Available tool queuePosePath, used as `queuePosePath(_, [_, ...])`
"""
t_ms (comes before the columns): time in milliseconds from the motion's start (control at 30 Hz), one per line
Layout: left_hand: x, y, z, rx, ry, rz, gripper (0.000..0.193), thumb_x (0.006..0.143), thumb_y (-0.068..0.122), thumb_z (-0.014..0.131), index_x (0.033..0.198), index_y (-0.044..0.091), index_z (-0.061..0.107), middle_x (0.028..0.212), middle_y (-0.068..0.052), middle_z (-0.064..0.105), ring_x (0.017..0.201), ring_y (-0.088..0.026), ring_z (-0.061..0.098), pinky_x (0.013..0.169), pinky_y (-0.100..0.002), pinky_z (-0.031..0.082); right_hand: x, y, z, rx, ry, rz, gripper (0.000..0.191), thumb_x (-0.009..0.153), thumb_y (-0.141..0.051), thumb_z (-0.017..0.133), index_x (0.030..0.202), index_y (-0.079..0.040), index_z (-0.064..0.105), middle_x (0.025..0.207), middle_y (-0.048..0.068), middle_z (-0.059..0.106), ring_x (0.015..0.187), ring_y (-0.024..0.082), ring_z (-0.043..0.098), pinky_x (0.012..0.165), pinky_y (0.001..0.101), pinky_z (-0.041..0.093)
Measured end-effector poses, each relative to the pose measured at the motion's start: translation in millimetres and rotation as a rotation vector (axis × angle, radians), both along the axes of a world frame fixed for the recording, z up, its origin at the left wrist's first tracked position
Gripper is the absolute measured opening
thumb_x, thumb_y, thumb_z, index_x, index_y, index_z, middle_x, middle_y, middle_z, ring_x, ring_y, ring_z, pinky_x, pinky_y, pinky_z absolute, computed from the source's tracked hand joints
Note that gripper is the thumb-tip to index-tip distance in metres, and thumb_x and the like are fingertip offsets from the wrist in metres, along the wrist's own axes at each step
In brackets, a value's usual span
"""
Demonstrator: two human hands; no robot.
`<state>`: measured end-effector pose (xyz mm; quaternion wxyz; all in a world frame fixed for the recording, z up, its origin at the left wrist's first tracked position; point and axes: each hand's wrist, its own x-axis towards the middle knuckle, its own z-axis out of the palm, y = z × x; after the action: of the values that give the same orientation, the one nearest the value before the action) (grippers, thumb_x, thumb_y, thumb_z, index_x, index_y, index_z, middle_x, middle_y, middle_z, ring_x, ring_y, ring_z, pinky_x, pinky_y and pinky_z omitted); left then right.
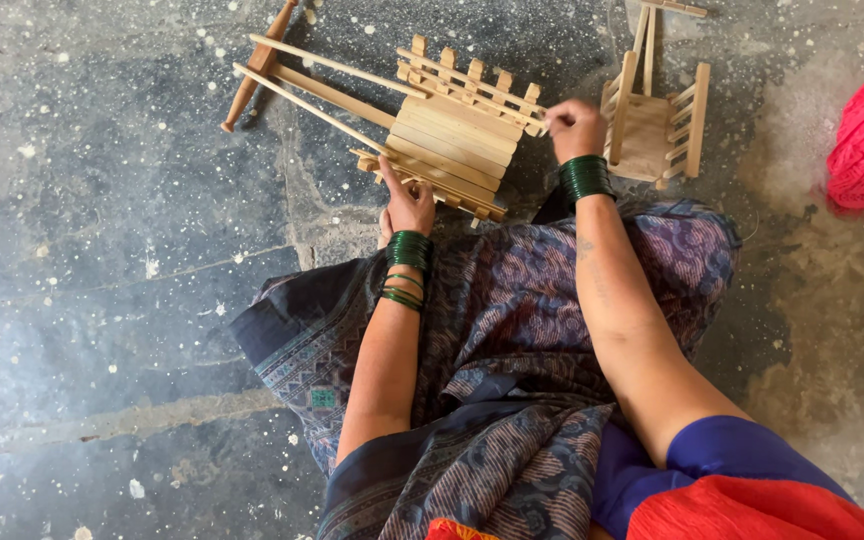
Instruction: The person sits on the floor assembling a small wooden toy cart or spinning-wheel model. They fit wooden slats and pegs into the frame, press pieces together by hand, reposition the assembly, and work the parts into place piece by piece.
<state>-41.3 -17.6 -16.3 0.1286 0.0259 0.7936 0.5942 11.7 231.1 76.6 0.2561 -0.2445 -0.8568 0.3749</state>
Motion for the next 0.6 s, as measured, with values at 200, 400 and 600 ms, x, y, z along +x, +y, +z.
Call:
queuePosePath(200, [0,0,-3,-0.013,0.029,-0.001,0.100,0.092,0.011,0.066,0.162,0.014,-0.005,0.098,-0.019,0.076,0.085,-0.028,0.075,0.077,-0.035,0.059,-9,0,12,0.239,0.195,-0.022,0.012,0.086,0.002,0.078,0.088,-0.009,0.075,0.097,0.007,0.072,0.084,0.018,0.072,0.074,0.0291,0.061])
queuePosePath(400, [0,0,4,0.035,0.060,0.004,0.100,0.092,0.010,0.067,0.162,0.014,-0.004,0.103,-0.019,0.075,0.089,-0.029,0.075,0.080,-0.037,0.059,-25,-12,14,0.441,0.193,0.145,0.013,0.090,0.005,0.073,0.089,-0.008,0.073,0.101,0.008,0.070,0.092,0.024,0.070,0.079,0.0363,0.058])
queuePosePath(600, [-1,1,10,-0.047,0.045,-0.007,0.101,0.092,0.014,0.069,0.162,0.014,-0.003,0.099,-0.018,0.077,0.088,-0.029,0.075,0.081,-0.039,0.059,-25,-19,5,0.463,0.034,0.175,0.019,0.090,0.004,0.071,0.079,-0.011,0.073,0.095,0.005,0.068,0.091,0.024,0.068,0.080,0.0376,0.057])
